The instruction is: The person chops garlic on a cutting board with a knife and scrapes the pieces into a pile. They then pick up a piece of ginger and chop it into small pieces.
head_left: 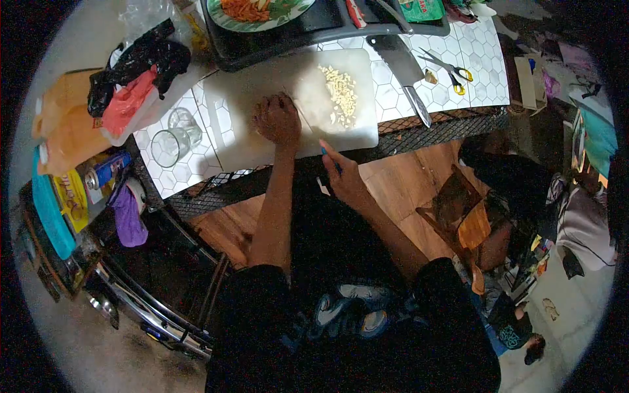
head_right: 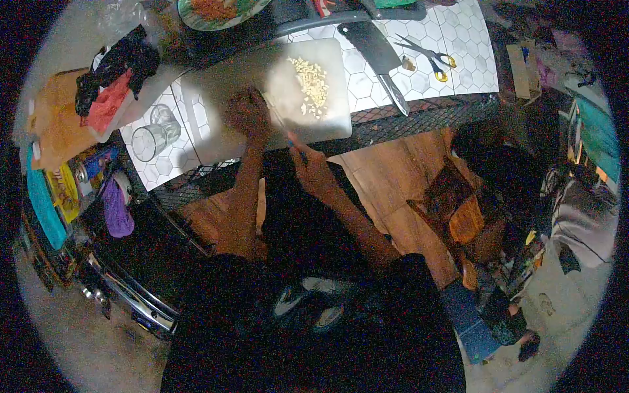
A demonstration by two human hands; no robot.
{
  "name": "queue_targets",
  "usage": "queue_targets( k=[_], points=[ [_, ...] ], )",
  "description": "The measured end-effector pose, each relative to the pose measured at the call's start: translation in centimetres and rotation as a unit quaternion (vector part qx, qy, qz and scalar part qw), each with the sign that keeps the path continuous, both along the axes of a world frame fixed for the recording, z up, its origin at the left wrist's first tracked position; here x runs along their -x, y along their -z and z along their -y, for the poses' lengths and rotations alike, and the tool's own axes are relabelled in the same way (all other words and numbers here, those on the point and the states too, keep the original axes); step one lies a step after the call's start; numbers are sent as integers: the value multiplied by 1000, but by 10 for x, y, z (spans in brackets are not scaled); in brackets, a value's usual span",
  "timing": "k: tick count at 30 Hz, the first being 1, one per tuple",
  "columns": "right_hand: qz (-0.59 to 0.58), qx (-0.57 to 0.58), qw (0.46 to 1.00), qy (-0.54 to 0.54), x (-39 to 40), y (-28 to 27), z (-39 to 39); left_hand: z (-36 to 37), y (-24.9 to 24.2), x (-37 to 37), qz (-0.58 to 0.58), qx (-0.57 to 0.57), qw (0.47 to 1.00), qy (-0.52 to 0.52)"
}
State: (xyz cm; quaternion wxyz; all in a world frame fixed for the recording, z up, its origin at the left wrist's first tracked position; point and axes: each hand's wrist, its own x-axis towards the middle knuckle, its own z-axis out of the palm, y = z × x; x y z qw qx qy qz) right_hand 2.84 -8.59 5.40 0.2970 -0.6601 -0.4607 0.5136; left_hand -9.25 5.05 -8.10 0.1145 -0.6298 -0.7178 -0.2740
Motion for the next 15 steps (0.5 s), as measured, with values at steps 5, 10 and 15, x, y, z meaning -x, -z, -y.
queue_targets(
  k=[5,10,15],
  points=[
    [-8,114,993,-5,1,-14,-5,-4,-41,-3,101,52,993,25],
    [50,-161,986,14,15,22,2,-4,-13,2,80,21,996,37],
    [7,4,1000,10,10,5,-6,0,-24,-2,98,79,991,34]
  ],
)
